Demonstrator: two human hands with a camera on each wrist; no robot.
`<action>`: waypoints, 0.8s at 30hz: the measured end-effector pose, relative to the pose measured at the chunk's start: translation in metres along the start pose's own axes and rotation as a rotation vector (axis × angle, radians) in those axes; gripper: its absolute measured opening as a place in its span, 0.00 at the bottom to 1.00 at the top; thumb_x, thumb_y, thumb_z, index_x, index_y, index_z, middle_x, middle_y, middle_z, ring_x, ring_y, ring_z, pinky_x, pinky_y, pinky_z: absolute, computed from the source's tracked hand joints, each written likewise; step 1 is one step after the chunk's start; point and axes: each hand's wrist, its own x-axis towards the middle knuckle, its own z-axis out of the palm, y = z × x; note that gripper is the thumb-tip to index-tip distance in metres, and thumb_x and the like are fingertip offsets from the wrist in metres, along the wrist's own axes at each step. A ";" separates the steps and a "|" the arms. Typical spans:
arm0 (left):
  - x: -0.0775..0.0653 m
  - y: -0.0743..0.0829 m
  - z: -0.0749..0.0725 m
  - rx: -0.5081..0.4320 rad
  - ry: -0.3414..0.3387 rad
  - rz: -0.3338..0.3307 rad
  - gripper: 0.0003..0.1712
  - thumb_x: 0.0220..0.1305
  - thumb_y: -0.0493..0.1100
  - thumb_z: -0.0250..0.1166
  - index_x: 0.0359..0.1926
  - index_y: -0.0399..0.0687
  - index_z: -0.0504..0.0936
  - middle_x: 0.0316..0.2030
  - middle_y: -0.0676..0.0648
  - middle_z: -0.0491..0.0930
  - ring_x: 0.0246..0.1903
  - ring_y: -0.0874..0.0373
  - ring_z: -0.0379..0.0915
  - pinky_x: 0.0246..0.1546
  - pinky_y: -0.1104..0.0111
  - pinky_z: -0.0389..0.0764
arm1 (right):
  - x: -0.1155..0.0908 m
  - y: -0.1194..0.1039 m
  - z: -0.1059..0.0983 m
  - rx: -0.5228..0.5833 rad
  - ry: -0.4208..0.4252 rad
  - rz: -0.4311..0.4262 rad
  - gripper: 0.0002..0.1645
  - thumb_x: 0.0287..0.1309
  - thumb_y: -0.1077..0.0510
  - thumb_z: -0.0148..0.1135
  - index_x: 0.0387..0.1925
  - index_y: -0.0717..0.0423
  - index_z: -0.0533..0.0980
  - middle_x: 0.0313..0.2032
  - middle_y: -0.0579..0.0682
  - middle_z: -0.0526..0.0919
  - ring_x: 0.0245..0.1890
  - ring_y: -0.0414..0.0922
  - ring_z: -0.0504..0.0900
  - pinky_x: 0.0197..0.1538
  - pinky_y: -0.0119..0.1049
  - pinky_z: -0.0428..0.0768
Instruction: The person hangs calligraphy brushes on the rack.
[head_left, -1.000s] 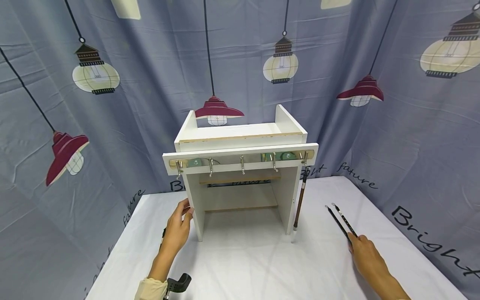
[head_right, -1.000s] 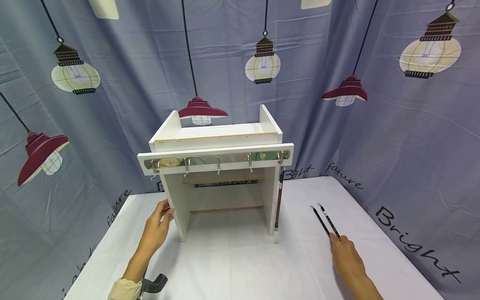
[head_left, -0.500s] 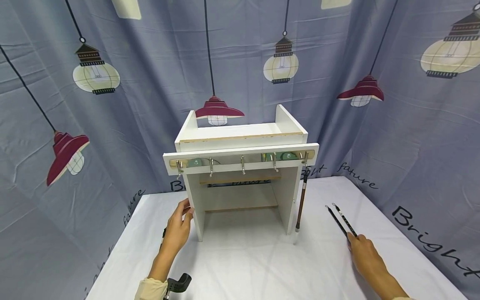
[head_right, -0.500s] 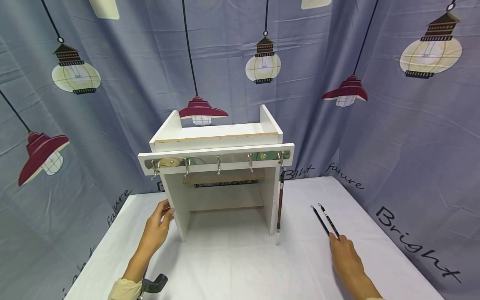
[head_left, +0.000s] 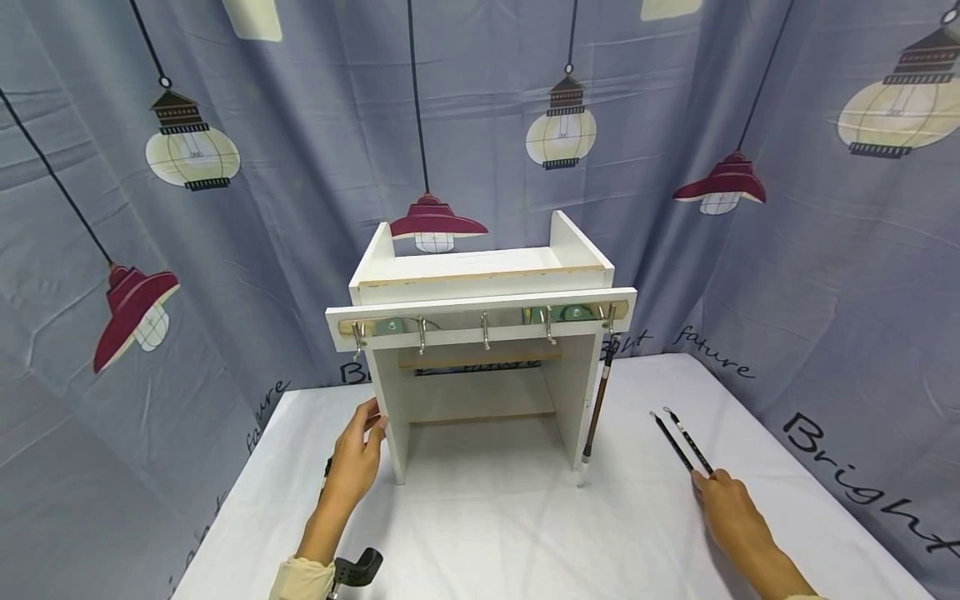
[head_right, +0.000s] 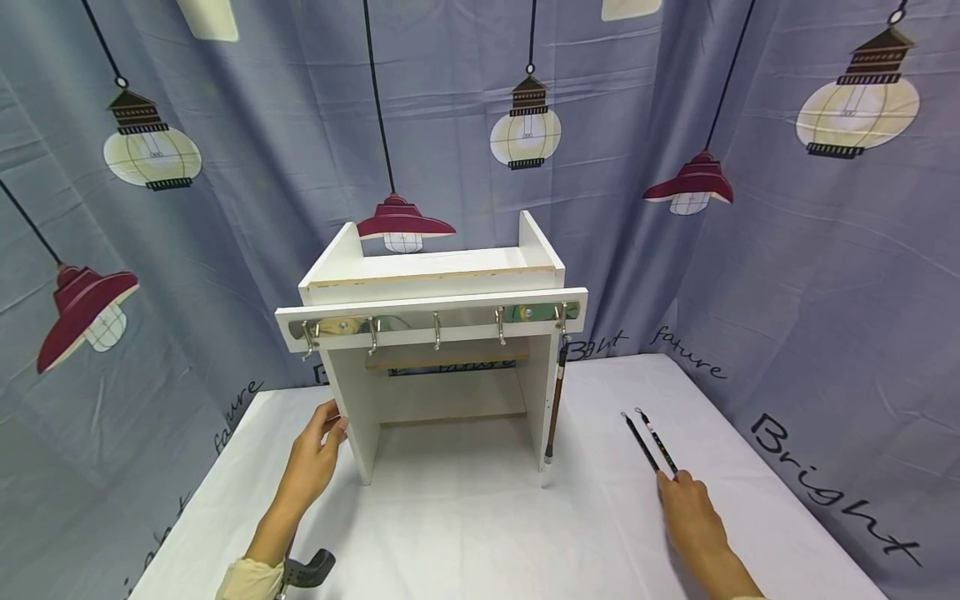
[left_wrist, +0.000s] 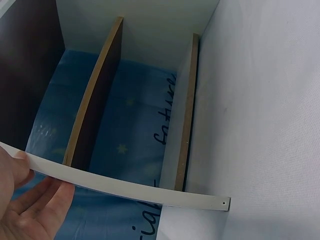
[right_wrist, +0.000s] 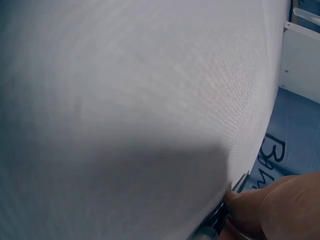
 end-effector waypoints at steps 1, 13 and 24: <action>0.000 0.000 0.000 0.002 0.000 -0.001 0.25 0.86 0.41 0.50 0.77 0.42 0.65 0.72 0.36 0.71 0.73 0.38 0.68 0.68 0.47 0.79 | 0.000 0.000 0.000 0.006 0.002 0.001 0.19 0.63 0.78 0.61 0.55 0.76 0.80 0.38 0.69 0.79 0.37 0.67 0.83 0.41 0.62 0.88; -0.002 0.000 0.000 0.001 -0.001 0.002 0.25 0.86 0.42 0.49 0.77 0.42 0.65 0.71 0.37 0.71 0.73 0.38 0.68 0.68 0.47 0.80 | 0.000 0.001 0.002 -0.021 -0.005 -0.011 0.20 0.58 0.80 0.63 0.54 0.78 0.80 0.39 0.71 0.78 0.39 0.68 0.83 0.43 0.61 0.89; -0.001 -0.001 0.001 0.000 -0.001 -0.002 0.25 0.86 0.43 0.49 0.77 0.43 0.65 0.72 0.38 0.71 0.73 0.39 0.68 0.68 0.48 0.79 | 0.001 0.000 0.002 -0.023 -0.019 0.016 0.20 0.58 0.81 0.63 0.54 0.78 0.80 0.38 0.72 0.78 0.41 0.70 0.83 0.43 0.61 0.89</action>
